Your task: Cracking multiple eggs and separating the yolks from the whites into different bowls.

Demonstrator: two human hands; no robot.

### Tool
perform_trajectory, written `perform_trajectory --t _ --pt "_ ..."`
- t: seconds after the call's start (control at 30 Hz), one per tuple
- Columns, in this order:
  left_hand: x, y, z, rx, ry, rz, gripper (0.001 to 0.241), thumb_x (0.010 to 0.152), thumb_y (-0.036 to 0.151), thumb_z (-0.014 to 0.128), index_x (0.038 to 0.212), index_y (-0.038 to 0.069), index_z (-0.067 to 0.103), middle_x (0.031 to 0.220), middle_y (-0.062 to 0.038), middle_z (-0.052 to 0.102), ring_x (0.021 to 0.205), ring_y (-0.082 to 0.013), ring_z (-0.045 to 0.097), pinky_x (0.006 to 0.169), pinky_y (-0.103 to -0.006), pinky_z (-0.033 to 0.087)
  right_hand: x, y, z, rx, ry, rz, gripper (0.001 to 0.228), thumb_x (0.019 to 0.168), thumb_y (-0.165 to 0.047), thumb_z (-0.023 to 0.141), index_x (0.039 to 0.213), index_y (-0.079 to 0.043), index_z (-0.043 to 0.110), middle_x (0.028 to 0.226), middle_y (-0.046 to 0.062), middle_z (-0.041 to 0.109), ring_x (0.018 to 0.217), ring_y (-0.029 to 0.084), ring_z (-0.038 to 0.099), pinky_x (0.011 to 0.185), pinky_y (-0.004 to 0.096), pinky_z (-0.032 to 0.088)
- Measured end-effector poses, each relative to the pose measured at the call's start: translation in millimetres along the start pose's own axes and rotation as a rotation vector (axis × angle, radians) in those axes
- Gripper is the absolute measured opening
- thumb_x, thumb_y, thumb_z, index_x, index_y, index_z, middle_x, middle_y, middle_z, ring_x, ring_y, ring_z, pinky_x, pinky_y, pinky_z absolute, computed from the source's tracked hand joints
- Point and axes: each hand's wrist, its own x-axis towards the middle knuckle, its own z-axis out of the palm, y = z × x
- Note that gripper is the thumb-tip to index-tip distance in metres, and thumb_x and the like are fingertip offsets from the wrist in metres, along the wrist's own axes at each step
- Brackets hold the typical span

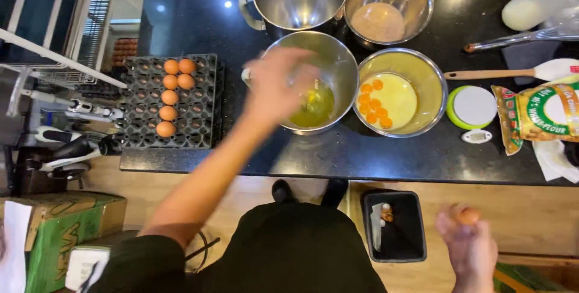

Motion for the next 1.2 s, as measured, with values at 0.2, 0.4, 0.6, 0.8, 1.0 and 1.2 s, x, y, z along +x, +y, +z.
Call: perform_trajectory --t 0.2,0.4,0.6,0.8,1.0,1.2 --pt "-44 -231 -68 0.800 0.214 -0.536 0.040 0.077 0.027 0.084 0.107 0.006 0.070 0.113 -0.017 0.064 0.108 -0.0373 0.057 0.089 -0.0570 0.037 27 28 -40 -0.524 0.490 -0.048 0.045 0.110 -0.036 0.051 0.134 0.001 0.055 0.122 0.020 0.066 0.099 0.033 0.068 0.071 0.042 0.057" --pt "-71 -316 -62 1.077 0.148 -0.620 0.048 0.072 0.035 0.086 0.104 0.004 0.070 0.109 -0.017 0.066 0.104 -0.0359 0.061 0.091 -0.0541 0.038 21 -51 141 -0.487 -0.025 -0.542 0.028 0.111 -0.019 0.058 0.131 0.001 0.061 0.123 0.015 0.070 0.108 0.021 0.069 0.084 0.032 0.059" --pt "-72 -286 -70 0.876 0.354 -0.538 0.045 0.069 0.033 0.086 0.099 0.004 0.070 0.104 -0.015 0.067 0.100 -0.0338 0.063 0.091 -0.0484 0.039 -17 -95 296 -0.667 -0.323 -0.807 0.017 0.105 -0.010 0.065 0.120 -0.001 0.066 0.115 0.010 0.073 0.104 0.014 0.070 0.080 0.026 0.058" --pt "-66 -115 -42 -0.118 0.532 -0.334 0.045 0.078 0.012 0.086 0.119 0.003 0.069 0.114 -0.010 0.074 0.099 -0.0190 0.071 0.092 -0.0347 0.058 -29 -78 370 -0.733 -0.628 -0.792 0.023 0.097 -0.012 0.071 0.120 -0.007 0.070 0.112 0.004 0.075 0.099 0.011 0.072 0.080 0.025 0.060" --pt "-62 -20 31 -0.533 0.254 -0.313 0.056 0.075 0.002 0.086 0.126 0.000 0.063 0.113 -0.011 0.073 0.104 -0.0177 0.070 0.090 -0.0320 0.056 -50 -94 393 -0.735 -0.890 -0.863 0.045 0.087 -0.006 0.077 0.130 -0.006 0.065 0.129 0.008 0.065 0.110 0.015 0.068 0.087 0.028 0.061" --pt "-51 -16 52 -0.951 0.123 -0.453 0.071 0.076 0.009 0.087 0.134 -0.001 0.050 0.110 -0.013 0.070 0.101 -0.0183 0.069 0.086 -0.0316 0.058 -37 -106 380 -0.922 -0.900 -1.171 0.044 0.091 -0.001 0.076 0.133 -0.007 0.064 0.133 0.012 0.063 0.119 0.027 0.067 0.099 0.034 0.056"
